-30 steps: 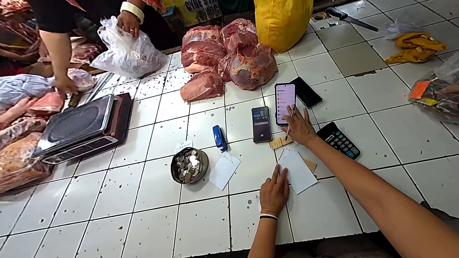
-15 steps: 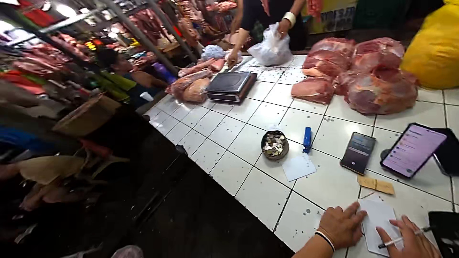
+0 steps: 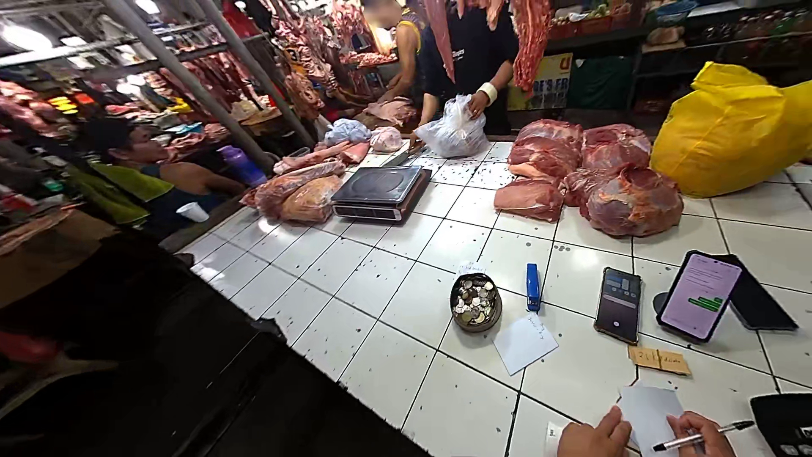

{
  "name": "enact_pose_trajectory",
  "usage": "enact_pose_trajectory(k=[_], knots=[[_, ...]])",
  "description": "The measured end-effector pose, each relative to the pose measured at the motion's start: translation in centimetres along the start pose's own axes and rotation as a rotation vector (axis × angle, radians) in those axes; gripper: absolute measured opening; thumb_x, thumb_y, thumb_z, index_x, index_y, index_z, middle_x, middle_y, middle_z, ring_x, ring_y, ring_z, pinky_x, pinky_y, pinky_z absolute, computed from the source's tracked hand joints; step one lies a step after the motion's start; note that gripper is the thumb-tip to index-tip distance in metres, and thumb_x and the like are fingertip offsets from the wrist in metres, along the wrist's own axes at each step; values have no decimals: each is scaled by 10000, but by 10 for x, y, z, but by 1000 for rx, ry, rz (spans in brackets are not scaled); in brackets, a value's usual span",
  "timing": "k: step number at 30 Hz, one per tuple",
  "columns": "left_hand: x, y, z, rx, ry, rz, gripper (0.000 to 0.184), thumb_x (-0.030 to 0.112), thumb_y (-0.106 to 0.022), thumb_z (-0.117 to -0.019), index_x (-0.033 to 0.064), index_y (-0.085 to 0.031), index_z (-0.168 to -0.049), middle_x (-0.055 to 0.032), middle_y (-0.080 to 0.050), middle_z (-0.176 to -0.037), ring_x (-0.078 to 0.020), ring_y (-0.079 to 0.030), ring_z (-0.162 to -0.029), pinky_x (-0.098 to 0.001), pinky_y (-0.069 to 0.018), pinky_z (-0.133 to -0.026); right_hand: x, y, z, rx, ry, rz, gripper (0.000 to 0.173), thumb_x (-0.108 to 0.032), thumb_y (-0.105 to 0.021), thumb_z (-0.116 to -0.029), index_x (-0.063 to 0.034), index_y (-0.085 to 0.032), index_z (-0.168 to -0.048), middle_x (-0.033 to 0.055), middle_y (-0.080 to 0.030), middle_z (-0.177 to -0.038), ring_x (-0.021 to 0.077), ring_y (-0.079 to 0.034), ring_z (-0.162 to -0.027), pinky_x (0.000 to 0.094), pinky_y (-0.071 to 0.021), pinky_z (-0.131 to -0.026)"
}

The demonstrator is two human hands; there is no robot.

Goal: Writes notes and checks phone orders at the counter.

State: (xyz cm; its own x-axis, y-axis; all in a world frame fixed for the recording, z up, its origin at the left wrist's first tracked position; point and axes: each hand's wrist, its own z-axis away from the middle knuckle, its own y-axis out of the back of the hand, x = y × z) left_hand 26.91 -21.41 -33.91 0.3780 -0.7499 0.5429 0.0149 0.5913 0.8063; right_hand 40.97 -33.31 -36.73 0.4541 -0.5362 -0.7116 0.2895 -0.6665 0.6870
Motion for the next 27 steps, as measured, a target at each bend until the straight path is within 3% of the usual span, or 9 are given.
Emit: enact_pose_trajectory(k=[3, 7, 10, 13, 18, 21, 27], knots=[[-22, 10, 3, -33, -75, -2, 420, 228, -453, -1067, 128, -584, -1454, -46, -509, -1558, -339, -742, -882, -537, -576, -728, -10, -14, -4, 39, -53, -8, 226, -54, -563, -1014, 144, -663, -1054, 303, -702, -1040, 398, -695, -1012, 499, -530, -945], [-38, 20, -2, -94, -108, -26, 468, 229, -457, -1056, 130, -524, -1509, -37, -452, -1602, -316, -742, -881, -510, -578, -708, -18, -36, -11, 232, -42, -9, 166, 66, -548, -942, 162, -665, -1011, 314, -699, -990, 418, -699, -953, 548, -543, -897], [-39, 12, -15, 2, -155, -42, 471, 204, -518, -1014, 87, -569, -1467, -81, -512, -1553, -299, -749, -821, -483, -585, -657, -15, -42, -22, 408, -45, 5, 166, 102, -547, -882, 164, -662, -983, 292, -701, -955, 391, -702, -922, 515, -564, -859], [-36, 1, -29, 145, -187, -28, 448, 186, -586, -963, 53, -641, -1388, -116, -590, -1472, -292, -748, -734, -466, -580, -584, -13, -42, -31, 490, -69, -13, 129, 68, -591, -904, 143, -682, -958, 248, -713, -922, 307, -711, -881, 424, -580, -831], [-33, -8, -45, 331, -199, -42, 416, 178, -648, -904, 52, -710, -1296, -151, -672, -1349, -283, -709, -605, -449, -543, -495, -15, -40, -43, 384, -132, 7, 117, 49, -608, -912, 77, -711, -960, 198, -726, -936, 288, -714, -916, 438, -581, -851], [-37, -4, -45, 338, -207, -6, 415, 191, -686, -885, 37, -721, -1269, -179, -664, -1347, -283, -704, -591, -446, -543, -484, -19, -41, -53, 314, -142, 34, 121, 20, -609, -926, 66, -715, -963, 192, -721, -938, 292, -705, -914, 442, -570, -839], [-47, 9, -45, 339, -155, -36, 432, 206, -705, -875, 40, -716, -1273, -221, -622, -1384, -274, -685, -550, -431, -529, -456, -21, -57, -83, 271, -44, -184, 109, 1, -595, -926, 51, -692, -918, 114, -697, -881, 96, -643, -820, 218, -520, -747]])
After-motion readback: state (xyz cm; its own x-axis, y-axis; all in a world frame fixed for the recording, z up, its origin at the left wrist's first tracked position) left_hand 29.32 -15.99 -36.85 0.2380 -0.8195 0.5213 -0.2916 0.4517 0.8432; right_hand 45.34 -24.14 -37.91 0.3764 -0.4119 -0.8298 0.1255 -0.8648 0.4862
